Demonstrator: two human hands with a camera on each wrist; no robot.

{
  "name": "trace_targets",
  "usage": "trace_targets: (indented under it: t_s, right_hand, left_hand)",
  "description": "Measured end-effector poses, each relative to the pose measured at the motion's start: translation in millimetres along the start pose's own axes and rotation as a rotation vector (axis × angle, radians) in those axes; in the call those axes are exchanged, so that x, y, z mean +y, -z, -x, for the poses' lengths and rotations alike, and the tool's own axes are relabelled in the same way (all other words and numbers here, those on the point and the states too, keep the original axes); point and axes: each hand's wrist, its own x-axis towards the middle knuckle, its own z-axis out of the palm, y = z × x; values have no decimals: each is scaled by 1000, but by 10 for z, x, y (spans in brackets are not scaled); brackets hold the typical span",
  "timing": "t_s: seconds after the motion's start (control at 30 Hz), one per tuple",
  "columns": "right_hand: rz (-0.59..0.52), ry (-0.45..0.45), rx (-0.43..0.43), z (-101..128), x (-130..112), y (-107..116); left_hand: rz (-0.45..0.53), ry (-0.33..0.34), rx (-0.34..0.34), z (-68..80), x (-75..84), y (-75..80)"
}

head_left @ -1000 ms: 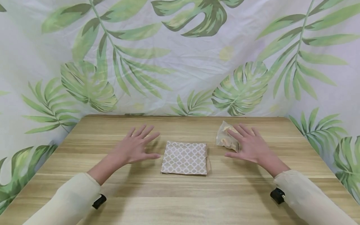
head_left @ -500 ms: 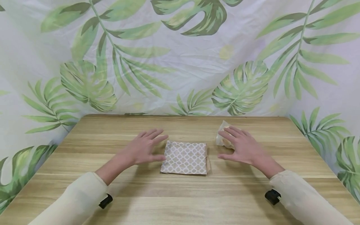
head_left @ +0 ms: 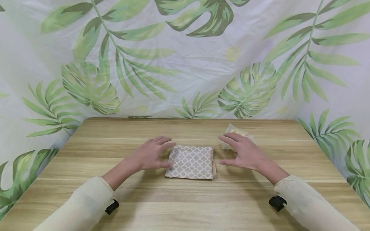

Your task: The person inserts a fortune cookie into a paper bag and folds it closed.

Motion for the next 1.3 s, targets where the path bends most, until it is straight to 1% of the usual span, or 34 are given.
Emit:
trace_targets:
  t_s: [0.27, 0.47, 0.57, 0.73, 0.87, 1.0, 1.07, 1.3]
  right_hand:
    - [-165, 5, 22, -33, -103, -41]
    - [-298, -6, 41, -66, -167, -96]
    - [-357, -33, -2, -75, -187, -128]
    - [-453, -98, -116, -96, -217, -156]
    - [-482, -135, -175, -127, -227, -174]
    - [-471, -154, -210, -154, -224, -187]
    - [-459, -160, -221, -161, -222, -193]
    - [-443, -164, -244, -157, -216, -218]
  left_hand:
    - [18, -7, -16, -38, 51, -9]
    - [27, 0, -50, -56, 67, -15]
    - [29, -6, -60, -65, 71, -29]
    - [33, -27, -70, -85, 64, -63]
    - [35, -52, -80, -105, 57, -89]
    - [43, -68, -100, -119, 49, -109]
    - [48, -76, -107, -123, 46, -119]
    - [60, -73, -117, -123, 43, -133]
